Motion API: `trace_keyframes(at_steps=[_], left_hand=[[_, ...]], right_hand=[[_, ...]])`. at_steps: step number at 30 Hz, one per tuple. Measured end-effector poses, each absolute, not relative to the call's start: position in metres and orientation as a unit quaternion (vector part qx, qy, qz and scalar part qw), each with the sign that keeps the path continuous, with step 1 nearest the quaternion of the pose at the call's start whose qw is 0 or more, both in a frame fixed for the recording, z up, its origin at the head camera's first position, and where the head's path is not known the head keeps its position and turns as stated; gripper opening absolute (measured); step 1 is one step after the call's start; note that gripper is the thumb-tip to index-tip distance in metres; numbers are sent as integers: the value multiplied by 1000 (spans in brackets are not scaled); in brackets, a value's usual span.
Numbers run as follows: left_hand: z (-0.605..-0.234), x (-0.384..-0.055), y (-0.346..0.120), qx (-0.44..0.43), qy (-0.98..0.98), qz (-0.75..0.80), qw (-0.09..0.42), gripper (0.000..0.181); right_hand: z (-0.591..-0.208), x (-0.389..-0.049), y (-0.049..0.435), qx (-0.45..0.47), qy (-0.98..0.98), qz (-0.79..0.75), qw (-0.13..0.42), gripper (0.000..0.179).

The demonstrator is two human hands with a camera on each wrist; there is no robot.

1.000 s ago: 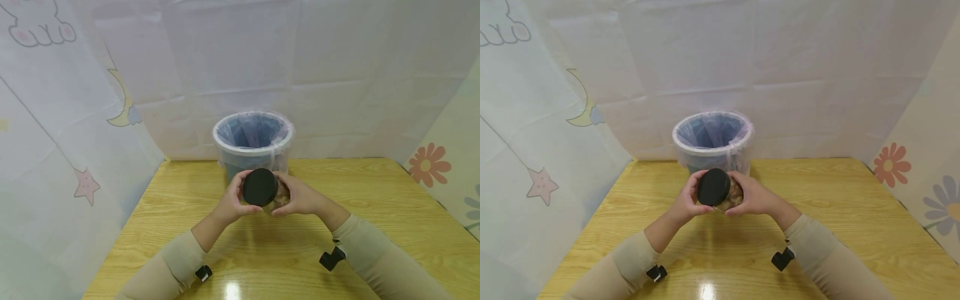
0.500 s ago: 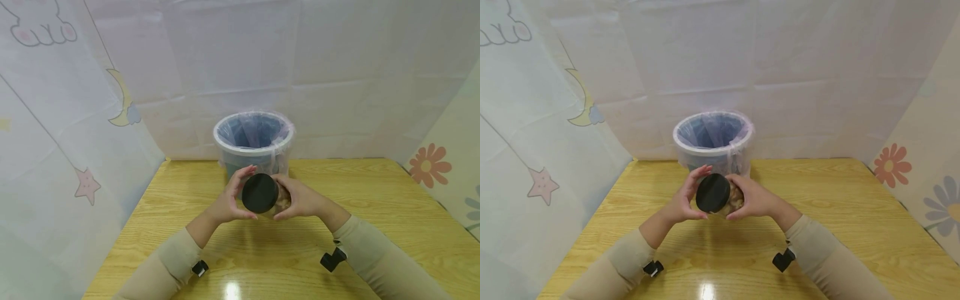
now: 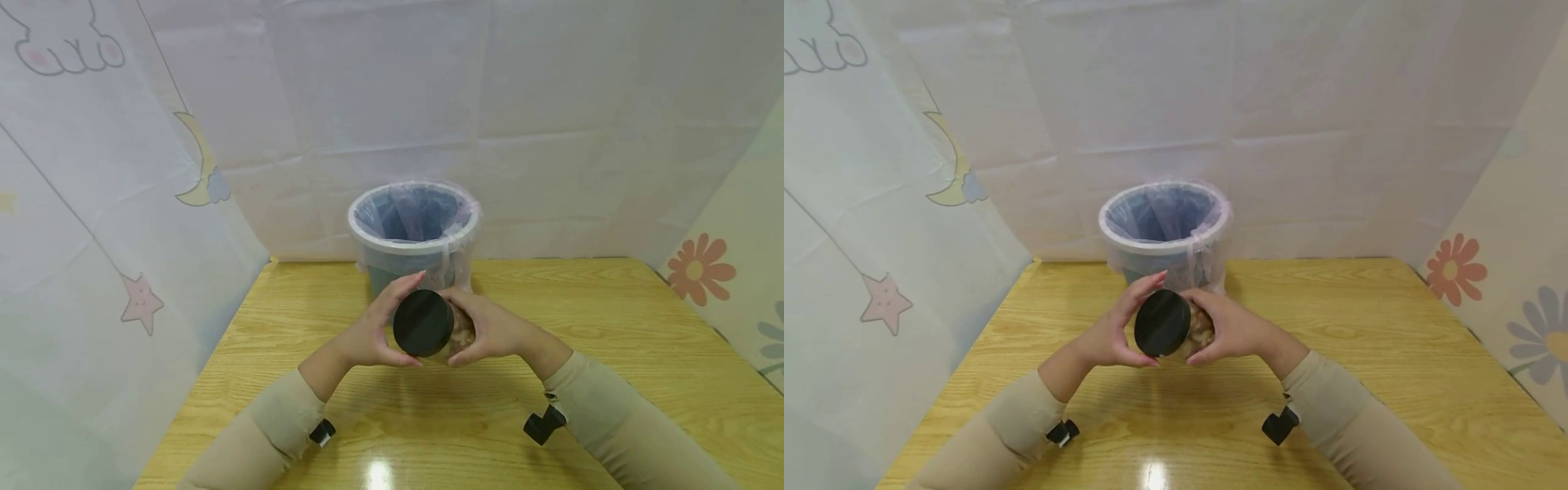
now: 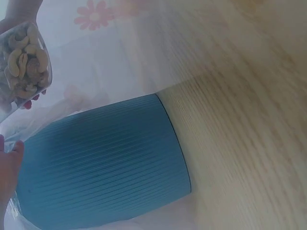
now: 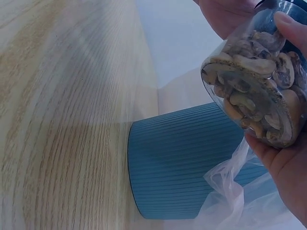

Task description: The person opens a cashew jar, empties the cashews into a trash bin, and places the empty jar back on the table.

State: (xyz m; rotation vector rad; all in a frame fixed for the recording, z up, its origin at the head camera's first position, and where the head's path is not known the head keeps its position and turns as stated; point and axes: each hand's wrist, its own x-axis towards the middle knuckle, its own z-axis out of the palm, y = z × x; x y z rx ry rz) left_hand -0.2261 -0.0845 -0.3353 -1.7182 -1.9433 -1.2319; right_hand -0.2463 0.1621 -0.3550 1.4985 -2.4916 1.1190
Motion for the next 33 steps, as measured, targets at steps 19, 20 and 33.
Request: trace_keyframes(at_steps=[19,20,33], left_hand=[[-333,-223,-81,-569,-690,-422,148,101],[-334,-224,-81,-566,-693,-421,152,102],[-362,-243,-79,-503,-737,-418,171,98]], right_hand=[[-344,-237,160,445,-823,353,8,84],[-347,-239,161,437,-827,354,5,85],[-352,-244,161,399,-836,377,-11,84]])
